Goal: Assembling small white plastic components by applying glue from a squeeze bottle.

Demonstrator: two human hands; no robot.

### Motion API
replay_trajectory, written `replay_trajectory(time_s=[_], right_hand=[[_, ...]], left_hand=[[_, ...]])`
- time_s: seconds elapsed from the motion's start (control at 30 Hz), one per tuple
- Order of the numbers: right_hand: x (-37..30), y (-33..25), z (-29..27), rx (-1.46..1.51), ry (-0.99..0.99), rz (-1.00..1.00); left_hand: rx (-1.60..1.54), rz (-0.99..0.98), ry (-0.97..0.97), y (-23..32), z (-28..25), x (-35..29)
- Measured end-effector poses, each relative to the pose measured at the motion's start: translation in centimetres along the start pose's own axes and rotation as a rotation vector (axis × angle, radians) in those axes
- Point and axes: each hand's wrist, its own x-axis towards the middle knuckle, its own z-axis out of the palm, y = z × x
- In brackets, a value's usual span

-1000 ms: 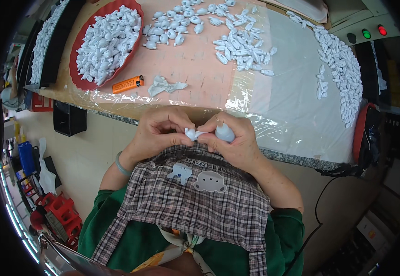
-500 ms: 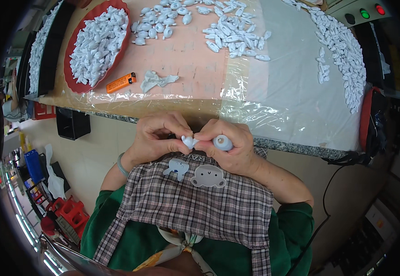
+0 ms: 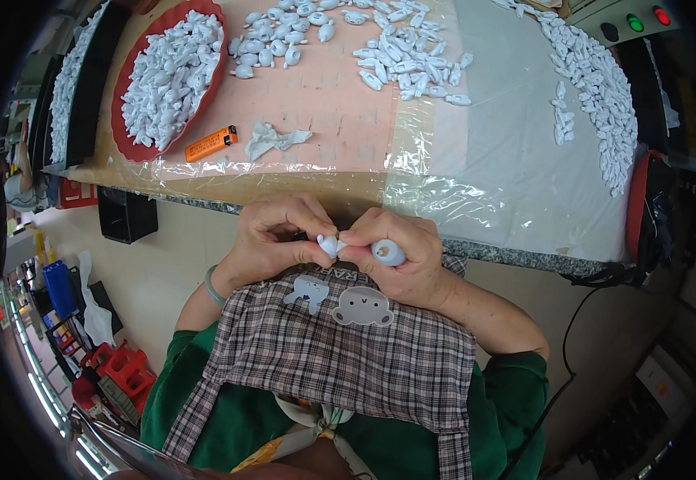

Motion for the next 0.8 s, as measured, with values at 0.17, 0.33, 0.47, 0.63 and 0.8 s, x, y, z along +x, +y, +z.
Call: replay_trajectory(time_s=[0.17, 0.33, 0.47, 0.63, 0.8], right_hand=[[0.1, -0.1, 0.0, 0.002, -0.007, -0.018], [0.0, 0.0, 0.1, -0.003, -0.011, -0.023], [0.4, 0.1, -0.2, -0.066, -0.016, -0.088], [1.4, 0.4, -0.7, -0.249, -0.01, -0.28], [1.8, 0.4, -0.8, -0.375, 0.002, -0.387]], left_hand=[[0.018, 0.008, -0.013, 0.0, -0.2, 0.0], [0.076, 0.037, -0.039, 0.0, -0.3, 0.1], [0.123, 0.083, -0.053, 0.0, -0.4, 0.4], [0.342, 0.228, -0.01, 0.7, -0.3, 1.2], [0.367, 0.278, 0.007, 0.5, -0.7, 1.5]])
